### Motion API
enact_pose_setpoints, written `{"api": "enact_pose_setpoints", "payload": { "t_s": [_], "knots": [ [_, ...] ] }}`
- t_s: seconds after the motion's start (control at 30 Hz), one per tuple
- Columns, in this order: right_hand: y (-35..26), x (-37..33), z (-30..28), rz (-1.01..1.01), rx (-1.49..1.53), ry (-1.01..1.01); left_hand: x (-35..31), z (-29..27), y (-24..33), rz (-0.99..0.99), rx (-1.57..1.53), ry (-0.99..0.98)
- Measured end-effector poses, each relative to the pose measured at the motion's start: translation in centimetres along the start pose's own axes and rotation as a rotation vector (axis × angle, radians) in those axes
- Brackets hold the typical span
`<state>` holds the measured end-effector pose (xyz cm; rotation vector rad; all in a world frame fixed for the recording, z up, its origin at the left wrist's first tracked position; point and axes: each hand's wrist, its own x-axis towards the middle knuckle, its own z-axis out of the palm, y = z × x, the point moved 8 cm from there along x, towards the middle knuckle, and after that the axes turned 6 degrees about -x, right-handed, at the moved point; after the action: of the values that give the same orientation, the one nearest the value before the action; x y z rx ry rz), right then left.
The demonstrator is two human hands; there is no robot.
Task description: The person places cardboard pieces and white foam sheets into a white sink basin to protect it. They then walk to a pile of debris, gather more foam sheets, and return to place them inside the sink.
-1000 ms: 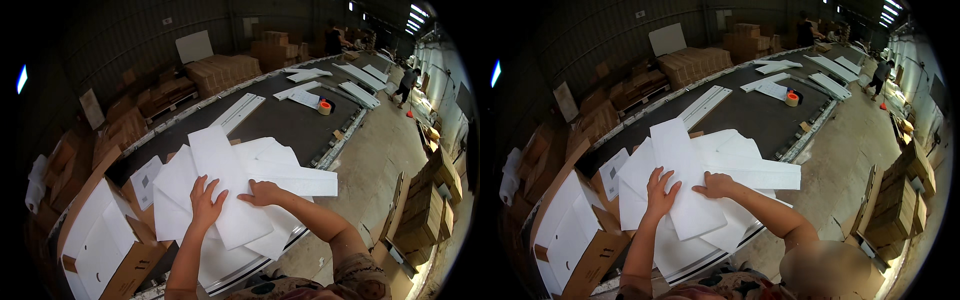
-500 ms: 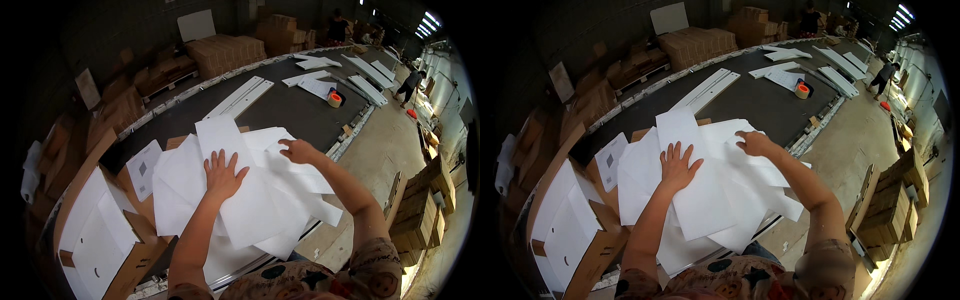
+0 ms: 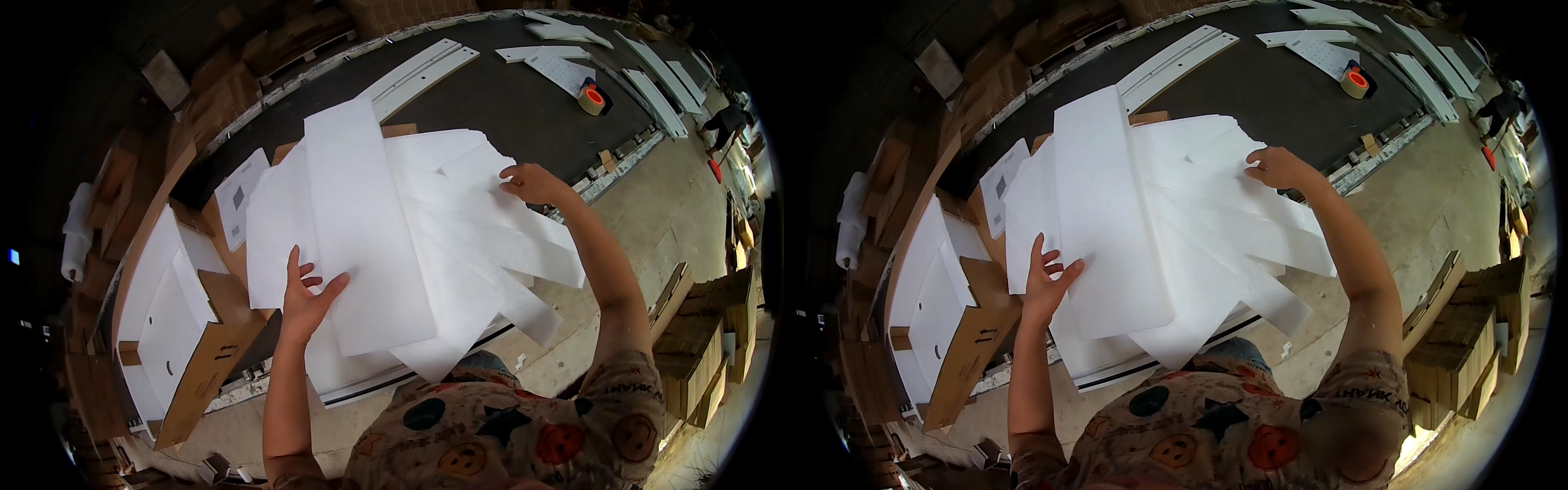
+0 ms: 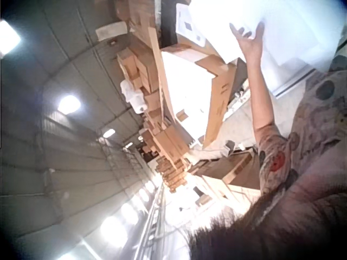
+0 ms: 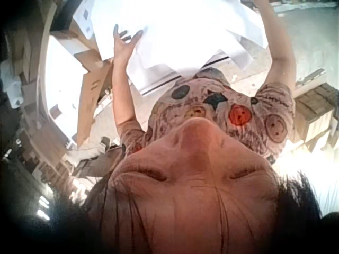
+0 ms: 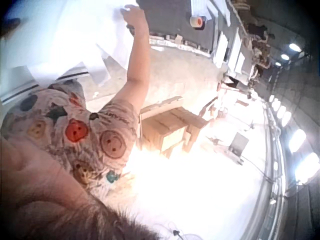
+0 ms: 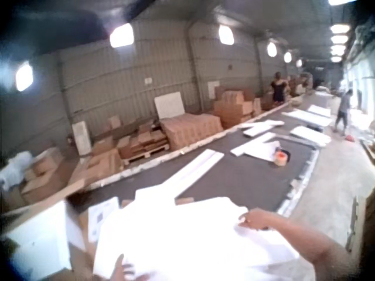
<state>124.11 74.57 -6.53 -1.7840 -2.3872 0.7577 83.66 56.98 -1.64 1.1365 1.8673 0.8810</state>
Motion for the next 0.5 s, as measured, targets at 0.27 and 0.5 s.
{"api": "enact_pose_setpoints", "payload": {
  "t_s": [0.27, 0.5],
  "knots": [
    [6.9, -3.2, 1.4, 0.1, -0.013, -0.025, -0.5, 2.9, -3.4, -0.249, -0.389, -0.092],
    [6.1, -3.2, 2.4, 0.052, -0.065, -0.049, -1.2, 2.0, -3.1, -0.207, -0.418, 0.022]
  ]
}}
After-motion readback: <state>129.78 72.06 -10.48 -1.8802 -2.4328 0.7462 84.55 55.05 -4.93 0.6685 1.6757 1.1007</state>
